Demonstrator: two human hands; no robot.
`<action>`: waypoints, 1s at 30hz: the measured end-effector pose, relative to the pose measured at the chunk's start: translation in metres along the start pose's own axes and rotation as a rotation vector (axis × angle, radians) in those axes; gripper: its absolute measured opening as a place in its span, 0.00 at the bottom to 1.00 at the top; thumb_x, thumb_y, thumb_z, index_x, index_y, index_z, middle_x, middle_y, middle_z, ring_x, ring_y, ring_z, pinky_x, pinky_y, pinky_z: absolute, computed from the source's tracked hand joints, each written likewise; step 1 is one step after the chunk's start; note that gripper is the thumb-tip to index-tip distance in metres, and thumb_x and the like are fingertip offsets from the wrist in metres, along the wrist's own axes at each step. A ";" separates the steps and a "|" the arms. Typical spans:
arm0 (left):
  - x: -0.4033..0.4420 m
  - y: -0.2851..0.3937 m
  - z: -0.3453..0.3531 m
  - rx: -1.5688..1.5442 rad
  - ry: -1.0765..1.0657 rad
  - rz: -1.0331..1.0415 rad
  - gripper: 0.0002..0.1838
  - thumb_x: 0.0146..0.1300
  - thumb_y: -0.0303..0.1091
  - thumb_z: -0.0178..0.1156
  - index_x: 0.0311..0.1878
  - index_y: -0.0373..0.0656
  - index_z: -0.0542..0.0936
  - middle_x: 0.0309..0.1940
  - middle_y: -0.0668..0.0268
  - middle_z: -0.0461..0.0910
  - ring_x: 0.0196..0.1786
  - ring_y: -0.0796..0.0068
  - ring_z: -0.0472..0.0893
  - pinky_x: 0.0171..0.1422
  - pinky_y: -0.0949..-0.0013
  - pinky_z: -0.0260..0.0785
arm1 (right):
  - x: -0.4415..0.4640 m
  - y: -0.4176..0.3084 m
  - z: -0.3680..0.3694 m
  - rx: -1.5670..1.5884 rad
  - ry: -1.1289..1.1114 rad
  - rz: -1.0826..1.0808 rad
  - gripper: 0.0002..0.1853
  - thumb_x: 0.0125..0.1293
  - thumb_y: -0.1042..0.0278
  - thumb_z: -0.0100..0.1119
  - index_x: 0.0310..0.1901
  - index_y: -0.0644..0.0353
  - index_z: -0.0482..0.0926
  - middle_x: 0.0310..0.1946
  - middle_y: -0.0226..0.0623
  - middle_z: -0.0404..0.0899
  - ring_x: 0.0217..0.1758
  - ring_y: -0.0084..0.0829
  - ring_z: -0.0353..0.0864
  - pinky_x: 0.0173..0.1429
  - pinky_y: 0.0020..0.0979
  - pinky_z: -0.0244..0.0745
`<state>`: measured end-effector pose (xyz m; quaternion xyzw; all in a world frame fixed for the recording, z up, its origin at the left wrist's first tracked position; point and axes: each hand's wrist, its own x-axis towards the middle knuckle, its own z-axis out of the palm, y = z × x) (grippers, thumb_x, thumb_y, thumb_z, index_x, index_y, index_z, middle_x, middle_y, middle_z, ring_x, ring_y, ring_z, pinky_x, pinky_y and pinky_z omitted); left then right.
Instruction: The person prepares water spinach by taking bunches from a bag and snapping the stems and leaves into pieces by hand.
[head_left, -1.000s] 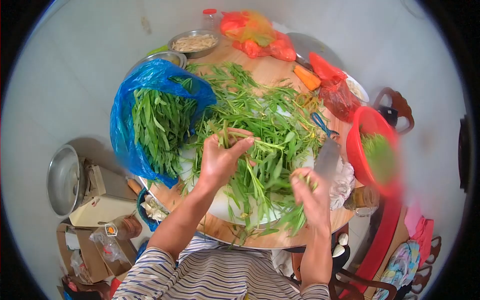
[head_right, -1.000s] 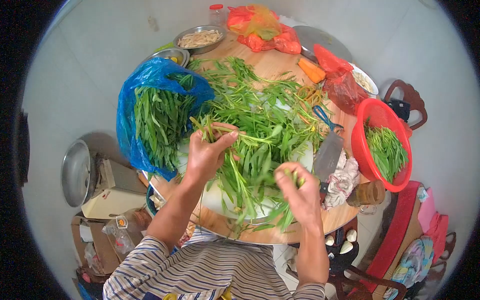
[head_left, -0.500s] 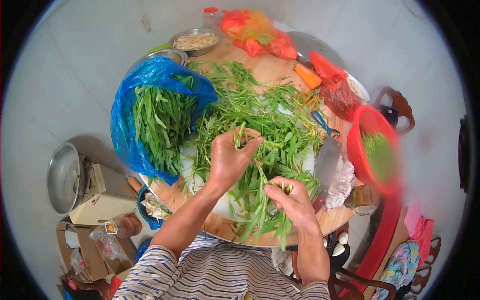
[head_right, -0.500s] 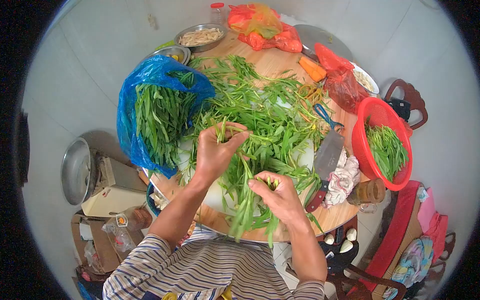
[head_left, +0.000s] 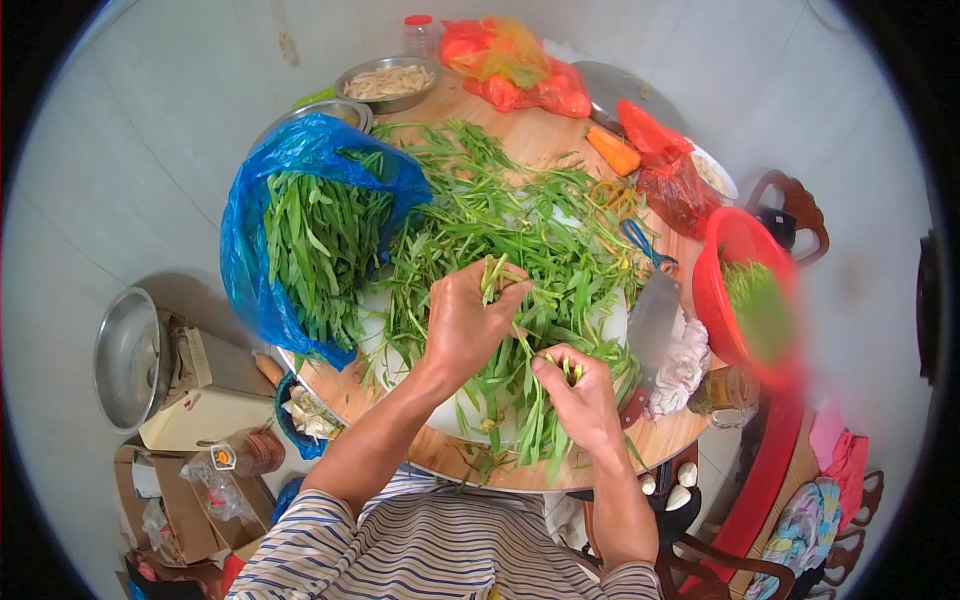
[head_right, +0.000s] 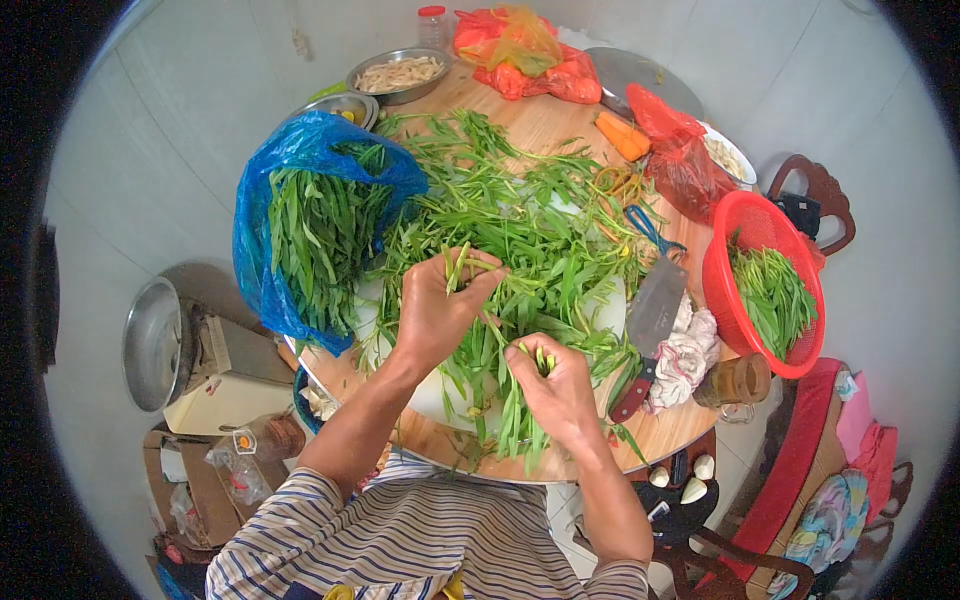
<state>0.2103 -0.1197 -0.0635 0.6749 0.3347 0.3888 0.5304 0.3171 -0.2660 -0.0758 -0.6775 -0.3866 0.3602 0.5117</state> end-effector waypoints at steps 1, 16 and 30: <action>-0.001 0.002 0.000 -0.010 -0.006 -0.037 0.07 0.66 0.25 0.66 0.43 0.31 0.85 0.30 0.63 0.87 0.27 0.81 0.83 0.27 0.72 0.78 | 0.000 0.001 0.001 -0.051 0.040 -0.057 0.09 0.71 0.68 0.61 0.38 0.67 0.83 0.22 0.22 0.73 0.27 0.13 0.65 0.30 0.25 0.63; -0.031 0.008 -0.012 -0.321 0.189 0.323 0.07 0.70 0.23 0.62 0.49 0.36 0.81 0.46 0.52 0.87 0.34 0.73 0.89 0.24 0.79 0.74 | 0.008 0.013 0.013 0.015 0.183 0.010 0.12 0.78 0.63 0.52 0.46 0.63 0.80 0.21 0.20 0.69 0.22 0.12 0.61 0.24 0.22 0.55; 0.016 -0.046 -0.068 -0.986 0.171 -0.453 0.09 0.77 0.36 0.53 0.53 0.43 0.73 0.52 0.58 0.85 0.38 0.70 0.82 0.36 0.67 0.79 | 0.048 0.005 -0.081 0.410 0.132 0.132 0.12 0.80 0.59 0.49 0.41 0.58 0.73 0.25 0.30 0.74 0.26 0.25 0.75 0.35 0.26 0.69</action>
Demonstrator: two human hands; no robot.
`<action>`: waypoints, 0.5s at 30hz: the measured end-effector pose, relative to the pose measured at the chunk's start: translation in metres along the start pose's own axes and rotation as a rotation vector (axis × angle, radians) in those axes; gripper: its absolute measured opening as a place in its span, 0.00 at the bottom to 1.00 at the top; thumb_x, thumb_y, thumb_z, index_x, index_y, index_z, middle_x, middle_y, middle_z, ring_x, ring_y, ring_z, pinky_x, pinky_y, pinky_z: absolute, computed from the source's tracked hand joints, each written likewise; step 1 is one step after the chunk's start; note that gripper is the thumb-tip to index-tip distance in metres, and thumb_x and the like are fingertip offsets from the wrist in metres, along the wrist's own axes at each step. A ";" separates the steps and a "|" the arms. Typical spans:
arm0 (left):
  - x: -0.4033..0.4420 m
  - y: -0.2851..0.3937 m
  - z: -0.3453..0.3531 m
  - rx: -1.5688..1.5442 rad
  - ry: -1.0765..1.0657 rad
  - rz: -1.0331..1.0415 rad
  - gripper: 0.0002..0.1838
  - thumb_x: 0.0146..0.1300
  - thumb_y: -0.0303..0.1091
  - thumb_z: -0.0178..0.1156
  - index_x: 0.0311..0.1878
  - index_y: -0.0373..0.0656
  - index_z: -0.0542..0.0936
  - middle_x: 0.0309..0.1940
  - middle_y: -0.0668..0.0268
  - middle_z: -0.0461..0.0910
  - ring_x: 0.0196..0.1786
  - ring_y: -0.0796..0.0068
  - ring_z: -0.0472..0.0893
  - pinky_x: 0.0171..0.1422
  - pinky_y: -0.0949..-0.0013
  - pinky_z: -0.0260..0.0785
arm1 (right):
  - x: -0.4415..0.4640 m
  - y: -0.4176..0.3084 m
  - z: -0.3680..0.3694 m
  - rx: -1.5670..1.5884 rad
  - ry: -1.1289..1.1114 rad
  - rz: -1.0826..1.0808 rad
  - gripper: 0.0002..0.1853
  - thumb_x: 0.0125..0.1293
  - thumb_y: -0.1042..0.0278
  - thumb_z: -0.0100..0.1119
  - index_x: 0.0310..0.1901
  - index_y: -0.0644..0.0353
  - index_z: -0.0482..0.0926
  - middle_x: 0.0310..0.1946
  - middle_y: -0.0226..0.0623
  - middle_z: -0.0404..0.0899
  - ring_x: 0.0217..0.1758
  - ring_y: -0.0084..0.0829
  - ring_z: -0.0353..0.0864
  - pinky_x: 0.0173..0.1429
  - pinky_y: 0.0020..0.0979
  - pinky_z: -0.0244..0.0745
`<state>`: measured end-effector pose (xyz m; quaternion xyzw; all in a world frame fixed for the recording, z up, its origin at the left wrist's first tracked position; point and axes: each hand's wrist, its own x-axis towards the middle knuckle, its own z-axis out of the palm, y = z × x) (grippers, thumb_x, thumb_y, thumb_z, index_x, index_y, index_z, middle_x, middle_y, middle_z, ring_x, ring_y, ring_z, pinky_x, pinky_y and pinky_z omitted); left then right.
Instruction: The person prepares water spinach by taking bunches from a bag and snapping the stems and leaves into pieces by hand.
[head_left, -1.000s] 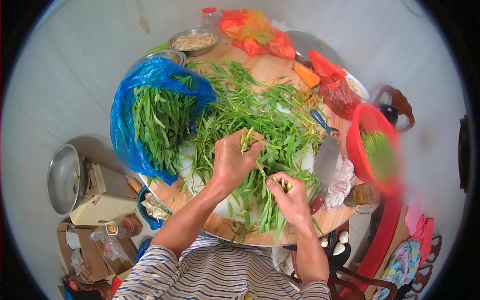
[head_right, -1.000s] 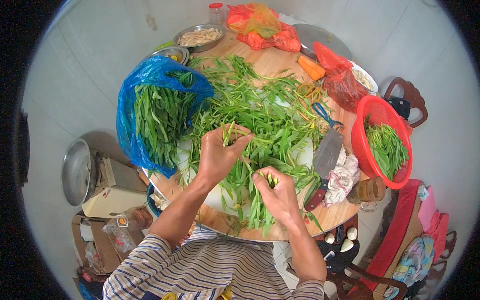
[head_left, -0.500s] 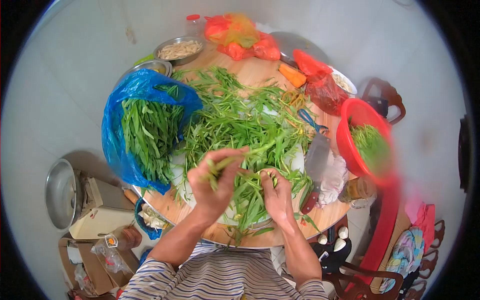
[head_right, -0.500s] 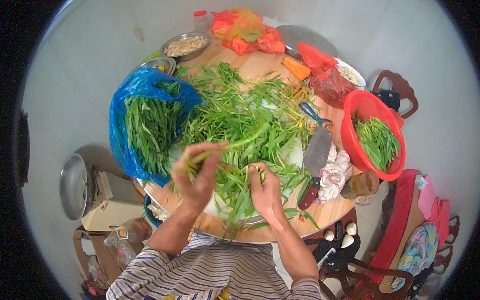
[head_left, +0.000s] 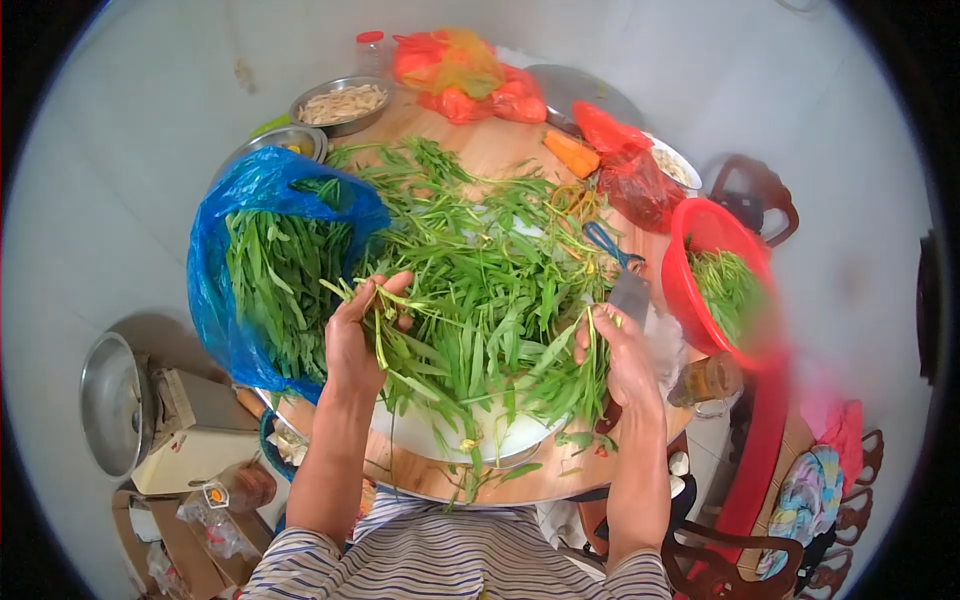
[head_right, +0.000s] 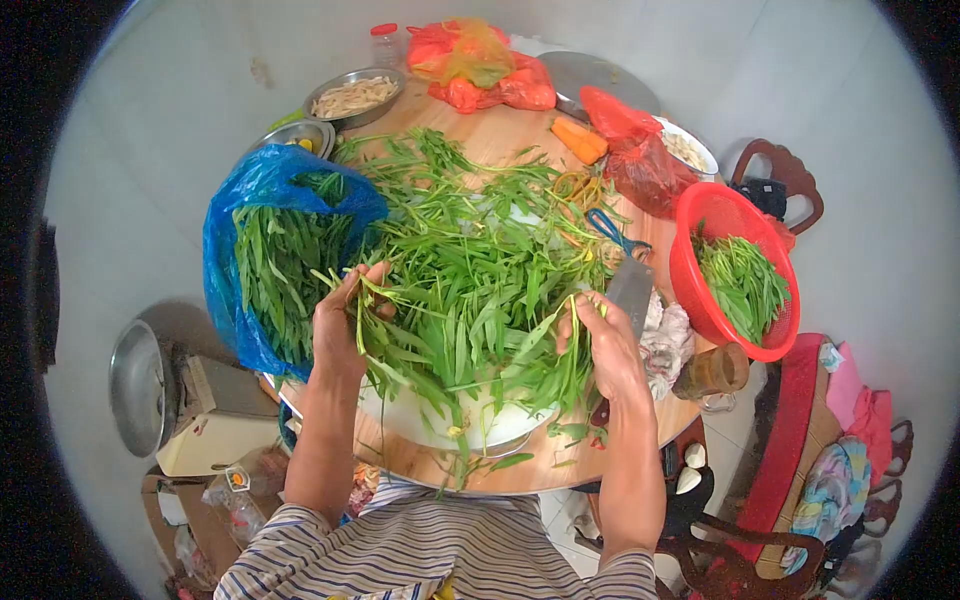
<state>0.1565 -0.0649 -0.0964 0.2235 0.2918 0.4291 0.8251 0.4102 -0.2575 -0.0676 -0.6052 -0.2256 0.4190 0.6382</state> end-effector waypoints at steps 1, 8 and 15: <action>-0.004 0.002 0.012 0.018 0.116 0.009 0.08 0.77 0.35 0.53 0.51 0.42 0.74 0.45 0.61 0.85 0.40 0.66 0.83 0.42 0.64 0.82 | 0.004 -0.001 -0.006 -0.032 0.017 0.028 0.12 0.80 0.58 0.49 0.41 0.58 0.73 0.25 0.28 0.73 0.26 0.22 0.72 0.33 0.24 0.66; 0.001 0.002 0.010 0.002 -0.213 -0.026 0.06 0.77 0.33 0.51 0.48 0.42 0.74 0.32 0.68 0.74 0.32 0.75 0.75 0.36 0.70 0.76 | 0.023 -0.024 0.000 -0.100 0.140 -0.027 0.12 0.79 0.57 0.52 0.42 0.57 0.74 0.25 0.23 0.68 0.24 0.17 0.63 0.30 0.21 0.56; -0.022 -0.024 0.071 0.812 -0.358 0.011 0.20 0.64 0.37 0.72 0.54 0.38 0.79 0.28 0.72 0.78 0.27 0.85 0.73 0.28 0.77 0.64 | 0.014 -0.021 0.027 0.007 -0.146 0.044 0.14 0.78 0.55 0.56 0.41 0.59 0.74 0.25 0.24 0.69 0.25 0.16 0.63 0.29 0.20 0.56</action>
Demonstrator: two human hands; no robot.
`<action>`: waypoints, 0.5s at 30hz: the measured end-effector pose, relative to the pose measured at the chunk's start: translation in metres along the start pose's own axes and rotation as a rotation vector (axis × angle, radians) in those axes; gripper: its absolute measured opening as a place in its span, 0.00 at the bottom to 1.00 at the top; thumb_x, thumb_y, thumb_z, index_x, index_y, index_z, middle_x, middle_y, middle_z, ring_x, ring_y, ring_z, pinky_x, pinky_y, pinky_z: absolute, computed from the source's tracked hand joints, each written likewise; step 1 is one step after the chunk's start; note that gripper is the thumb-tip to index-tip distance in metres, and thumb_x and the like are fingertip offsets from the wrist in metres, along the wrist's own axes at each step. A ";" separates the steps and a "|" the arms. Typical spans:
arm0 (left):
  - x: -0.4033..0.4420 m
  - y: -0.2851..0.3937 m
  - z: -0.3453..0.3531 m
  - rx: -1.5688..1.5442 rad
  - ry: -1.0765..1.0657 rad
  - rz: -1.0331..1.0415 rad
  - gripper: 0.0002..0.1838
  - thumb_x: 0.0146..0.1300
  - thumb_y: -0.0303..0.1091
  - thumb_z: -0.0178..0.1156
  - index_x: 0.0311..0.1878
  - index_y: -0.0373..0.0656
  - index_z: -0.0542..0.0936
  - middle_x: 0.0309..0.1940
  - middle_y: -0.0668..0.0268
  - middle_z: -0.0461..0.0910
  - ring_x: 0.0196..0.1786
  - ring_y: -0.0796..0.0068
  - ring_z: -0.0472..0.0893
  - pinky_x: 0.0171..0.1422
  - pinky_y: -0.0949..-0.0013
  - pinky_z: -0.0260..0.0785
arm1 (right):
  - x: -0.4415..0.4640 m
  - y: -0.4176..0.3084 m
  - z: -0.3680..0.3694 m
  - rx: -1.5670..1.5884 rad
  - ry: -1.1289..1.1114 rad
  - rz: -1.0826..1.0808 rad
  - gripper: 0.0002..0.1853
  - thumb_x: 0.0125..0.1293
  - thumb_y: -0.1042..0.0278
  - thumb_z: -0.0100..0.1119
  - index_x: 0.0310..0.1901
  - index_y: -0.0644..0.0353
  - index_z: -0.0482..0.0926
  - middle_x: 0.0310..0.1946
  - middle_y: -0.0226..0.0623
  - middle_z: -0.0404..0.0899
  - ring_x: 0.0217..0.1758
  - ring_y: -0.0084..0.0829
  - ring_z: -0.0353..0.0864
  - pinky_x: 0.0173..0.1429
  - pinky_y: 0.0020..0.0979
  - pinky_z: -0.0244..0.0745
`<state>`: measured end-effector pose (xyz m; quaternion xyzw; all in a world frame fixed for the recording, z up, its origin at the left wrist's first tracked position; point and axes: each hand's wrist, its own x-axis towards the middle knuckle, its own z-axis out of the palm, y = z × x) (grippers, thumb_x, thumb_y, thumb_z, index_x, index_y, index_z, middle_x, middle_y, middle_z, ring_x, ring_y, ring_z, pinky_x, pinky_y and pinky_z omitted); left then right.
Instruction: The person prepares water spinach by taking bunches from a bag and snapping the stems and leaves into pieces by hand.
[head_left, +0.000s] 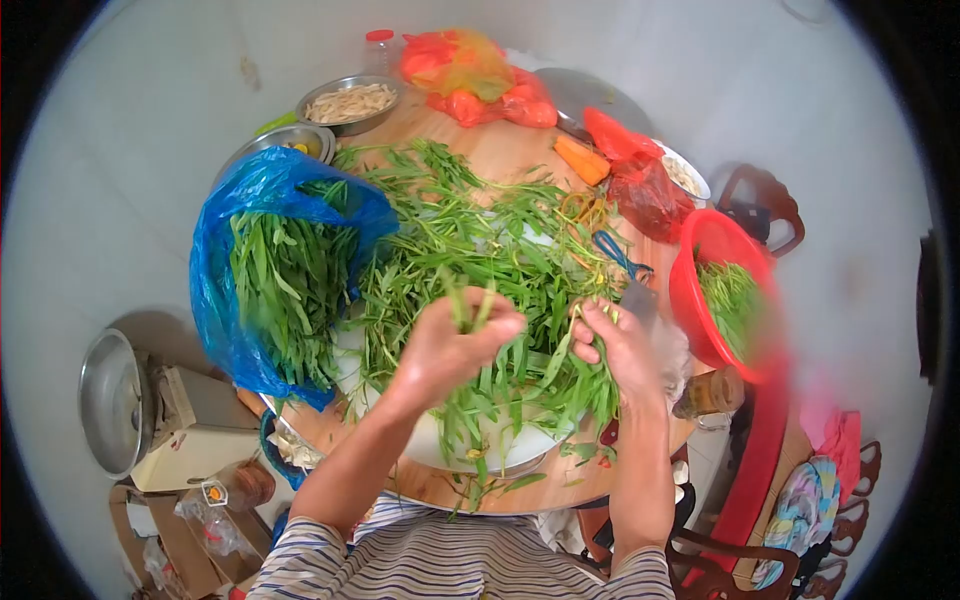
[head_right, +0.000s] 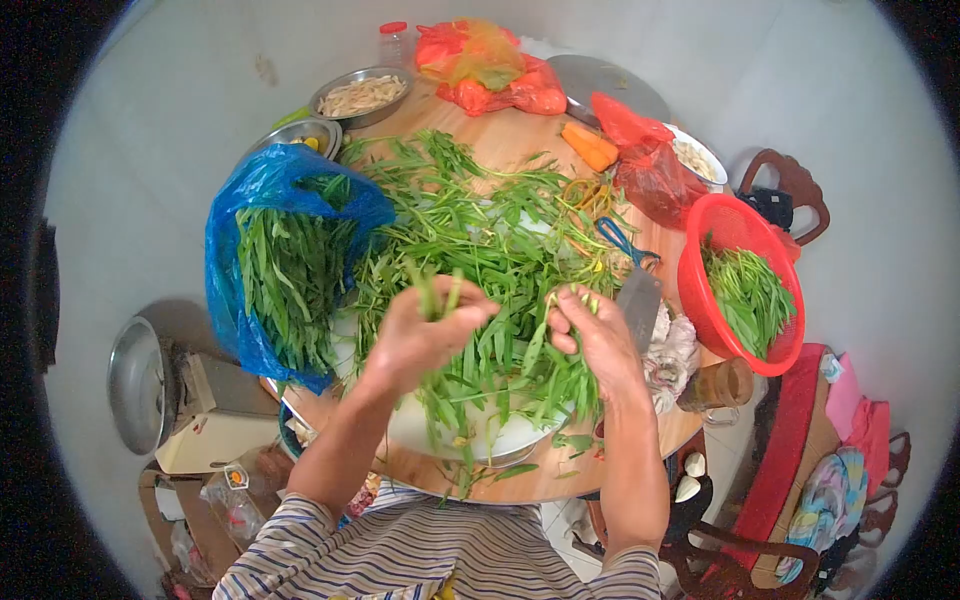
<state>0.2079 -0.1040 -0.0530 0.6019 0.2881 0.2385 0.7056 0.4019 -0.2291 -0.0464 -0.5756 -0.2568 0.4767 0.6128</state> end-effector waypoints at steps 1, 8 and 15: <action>0.003 0.000 0.008 0.000 0.002 0.000 0.20 0.64 0.37 0.72 0.54 0.38 0.79 0.28 0.72 0.78 0.27 0.85 0.73 0.28 0.77 0.64 | -0.002 0.000 0.007 0.000 -0.002 0.000 0.14 0.78 0.55 0.56 0.41 0.59 0.74 0.25 0.24 0.69 0.25 0.16 0.63 0.29 0.20 0.56; 0.011 0.006 0.009 0.150 -0.192 -0.032 0.24 0.59 0.32 0.75 0.57 0.36 0.79 0.39 0.68 0.84 0.34 0.83 0.78 0.36 0.76 0.70 | -0.009 -0.001 0.006 -0.113 -0.036 -0.062 0.14 0.78 0.57 0.57 0.38 0.59 0.75 0.25 0.25 0.69 0.25 0.15 0.63 0.28 0.21 0.57; 0.015 -0.024 0.016 -0.162 -0.233 0.005 0.18 0.60 0.30 0.74 0.52 0.39 0.82 0.37 0.69 0.84 0.33 0.82 0.78 0.36 0.74 0.69 | -0.014 0.006 0.022 -0.194 -0.042 -0.071 0.14 0.78 0.56 0.58 0.41 0.60 0.77 0.26 0.24 0.72 0.25 0.16 0.66 0.28 0.20 0.60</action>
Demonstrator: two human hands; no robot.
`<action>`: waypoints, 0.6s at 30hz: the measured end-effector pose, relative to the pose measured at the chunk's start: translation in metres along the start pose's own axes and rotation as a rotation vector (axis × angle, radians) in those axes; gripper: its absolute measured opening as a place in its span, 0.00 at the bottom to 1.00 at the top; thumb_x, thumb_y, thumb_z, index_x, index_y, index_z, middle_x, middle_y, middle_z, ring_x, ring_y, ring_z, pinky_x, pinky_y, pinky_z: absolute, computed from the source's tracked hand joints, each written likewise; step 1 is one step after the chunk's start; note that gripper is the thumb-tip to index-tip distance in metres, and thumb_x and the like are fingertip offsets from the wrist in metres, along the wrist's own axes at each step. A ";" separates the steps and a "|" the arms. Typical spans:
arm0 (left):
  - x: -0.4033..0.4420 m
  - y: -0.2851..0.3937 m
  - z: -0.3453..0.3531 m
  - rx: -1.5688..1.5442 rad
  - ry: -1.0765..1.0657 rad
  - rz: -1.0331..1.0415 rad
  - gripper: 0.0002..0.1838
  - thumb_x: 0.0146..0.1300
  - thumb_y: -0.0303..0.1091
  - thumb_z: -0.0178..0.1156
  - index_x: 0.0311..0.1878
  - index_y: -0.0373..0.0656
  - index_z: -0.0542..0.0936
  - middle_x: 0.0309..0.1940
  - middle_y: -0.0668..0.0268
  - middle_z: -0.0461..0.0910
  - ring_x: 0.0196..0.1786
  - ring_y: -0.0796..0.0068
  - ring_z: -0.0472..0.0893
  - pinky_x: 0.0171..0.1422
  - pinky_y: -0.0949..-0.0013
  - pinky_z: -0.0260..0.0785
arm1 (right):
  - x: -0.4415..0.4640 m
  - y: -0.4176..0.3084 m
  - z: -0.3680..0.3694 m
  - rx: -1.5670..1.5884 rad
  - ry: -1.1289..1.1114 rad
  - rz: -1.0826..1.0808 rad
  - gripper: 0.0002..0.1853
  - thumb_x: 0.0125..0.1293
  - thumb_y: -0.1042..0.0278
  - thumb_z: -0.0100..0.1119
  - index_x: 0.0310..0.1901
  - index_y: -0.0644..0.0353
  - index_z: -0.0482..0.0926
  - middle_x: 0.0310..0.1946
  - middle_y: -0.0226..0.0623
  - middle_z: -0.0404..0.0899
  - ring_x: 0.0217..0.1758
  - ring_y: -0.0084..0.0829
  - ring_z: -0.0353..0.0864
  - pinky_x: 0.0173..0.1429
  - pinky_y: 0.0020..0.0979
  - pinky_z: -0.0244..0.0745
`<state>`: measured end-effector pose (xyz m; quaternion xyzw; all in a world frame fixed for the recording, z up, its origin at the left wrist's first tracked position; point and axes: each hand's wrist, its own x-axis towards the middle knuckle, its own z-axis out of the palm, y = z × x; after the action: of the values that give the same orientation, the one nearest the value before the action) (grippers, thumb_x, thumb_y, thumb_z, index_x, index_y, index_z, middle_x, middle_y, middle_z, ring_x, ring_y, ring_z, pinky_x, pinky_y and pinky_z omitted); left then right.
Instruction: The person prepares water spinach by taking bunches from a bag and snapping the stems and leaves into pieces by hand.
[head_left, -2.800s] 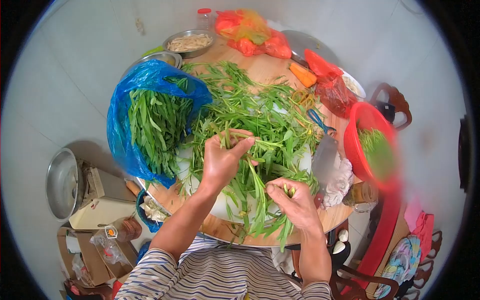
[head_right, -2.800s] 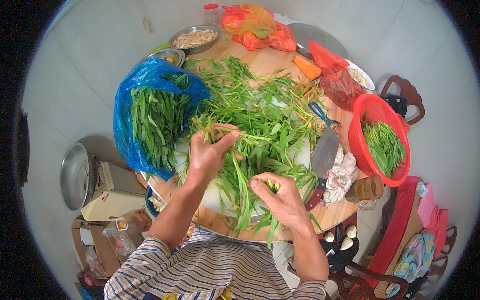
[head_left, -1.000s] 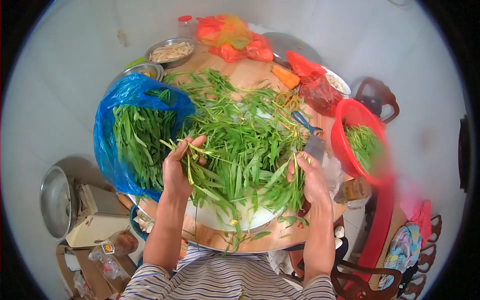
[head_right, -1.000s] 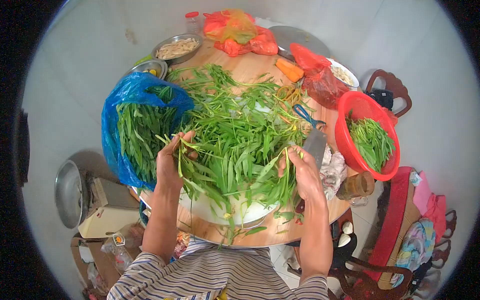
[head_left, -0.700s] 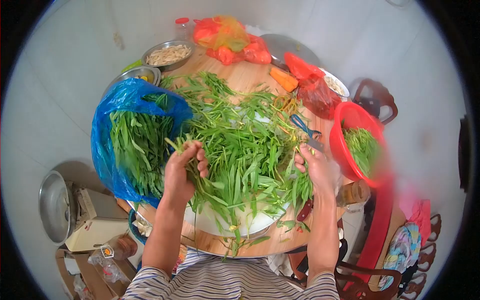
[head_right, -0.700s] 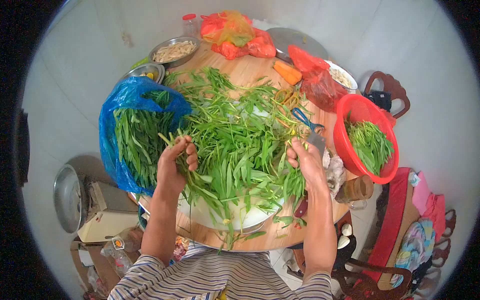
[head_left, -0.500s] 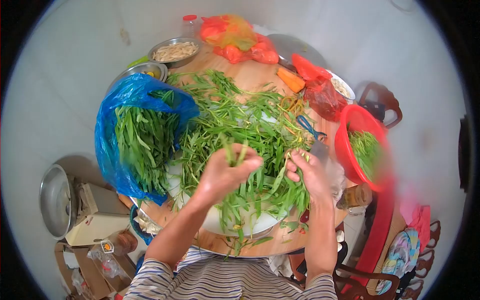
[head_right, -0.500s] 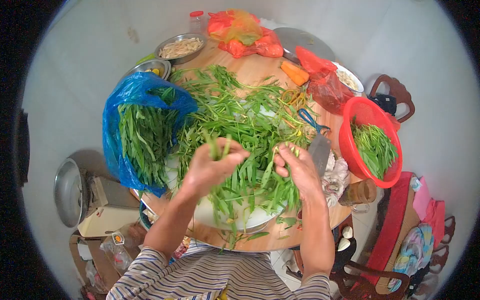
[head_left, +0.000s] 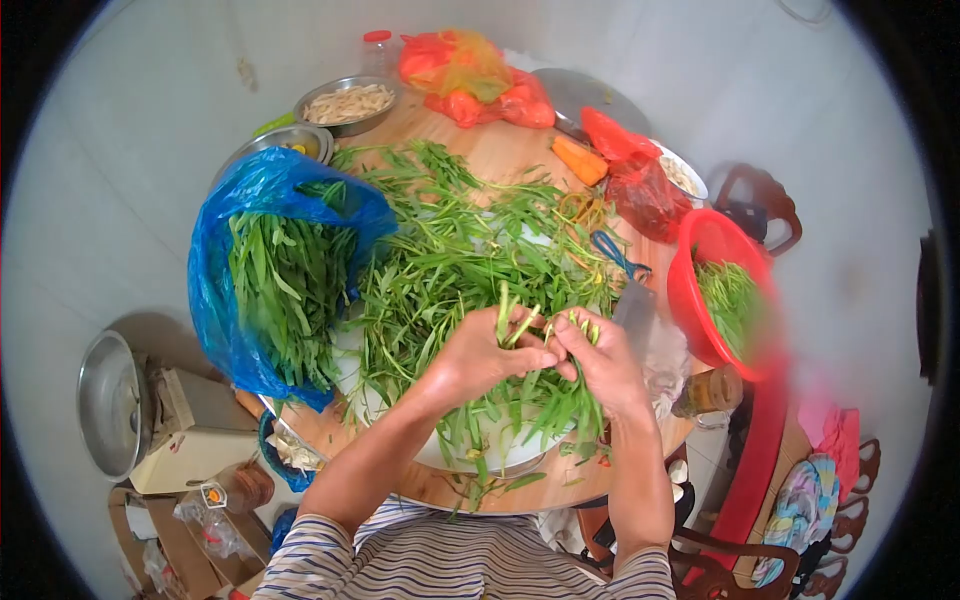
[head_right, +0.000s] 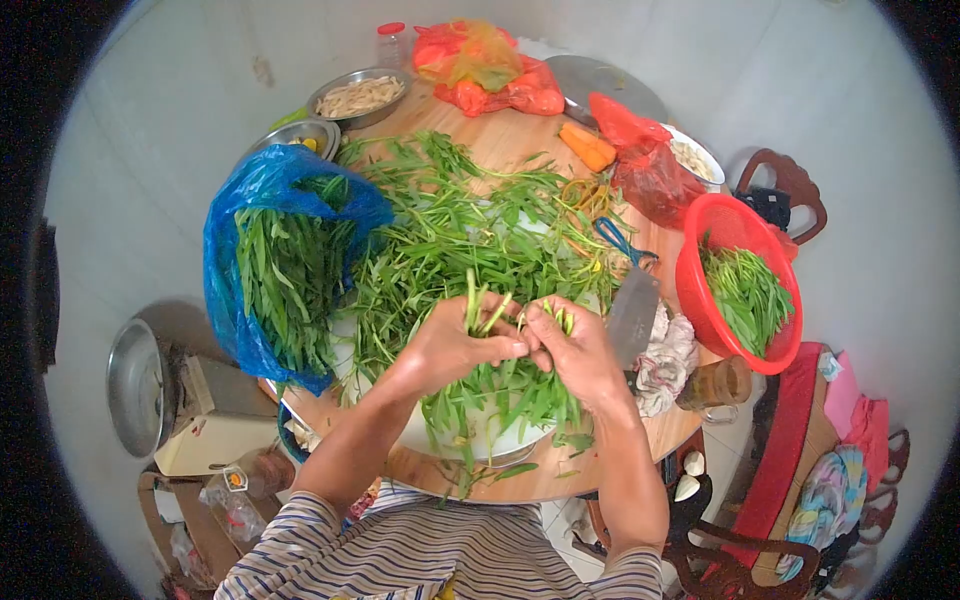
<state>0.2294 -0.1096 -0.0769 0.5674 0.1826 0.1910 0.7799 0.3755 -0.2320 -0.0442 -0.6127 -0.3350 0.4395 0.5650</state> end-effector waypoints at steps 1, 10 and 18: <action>0.000 0.002 0.001 0.096 -0.014 -0.005 0.16 0.60 0.29 0.74 0.50 0.39 0.83 0.36 0.69 0.84 0.33 0.82 0.78 0.37 0.74 0.70 | 0.000 0.000 0.002 -0.052 0.003 0.001 0.14 0.78 0.56 0.58 0.41 0.60 0.78 0.26 0.23 0.72 0.25 0.15 0.67 0.28 0.20 0.61; -0.013 0.020 -0.045 -0.034 0.163 -0.133 0.14 0.68 0.35 0.67 0.53 0.40 0.82 0.32 0.71 0.78 0.31 0.84 0.73 0.22 0.77 0.54 | 0.028 -0.006 -0.058 -0.621 0.439 -0.262 0.12 0.71 0.62 0.62 0.46 0.61 0.82 0.28 0.28 0.79 0.27 0.23 0.75 0.33 0.30 0.70; -0.011 0.013 -0.047 -0.400 0.129 -0.119 0.15 0.75 0.37 0.59 0.54 0.35 0.79 0.30 0.70 0.73 0.33 0.77 0.73 0.28 0.76 0.62 | 0.064 -0.008 -0.048 -1.166 0.156 -0.078 0.13 0.61 0.70 0.64 0.47 0.58 0.87 0.29 0.53 0.83 0.32 0.47 0.84 0.43 0.40 0.76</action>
<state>0.1948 -0.0733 -0.0776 0.3763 0.2238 0.2132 0.8734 0.4457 -0.1920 -0.0476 -0.8399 -0.5011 0.1153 0.1735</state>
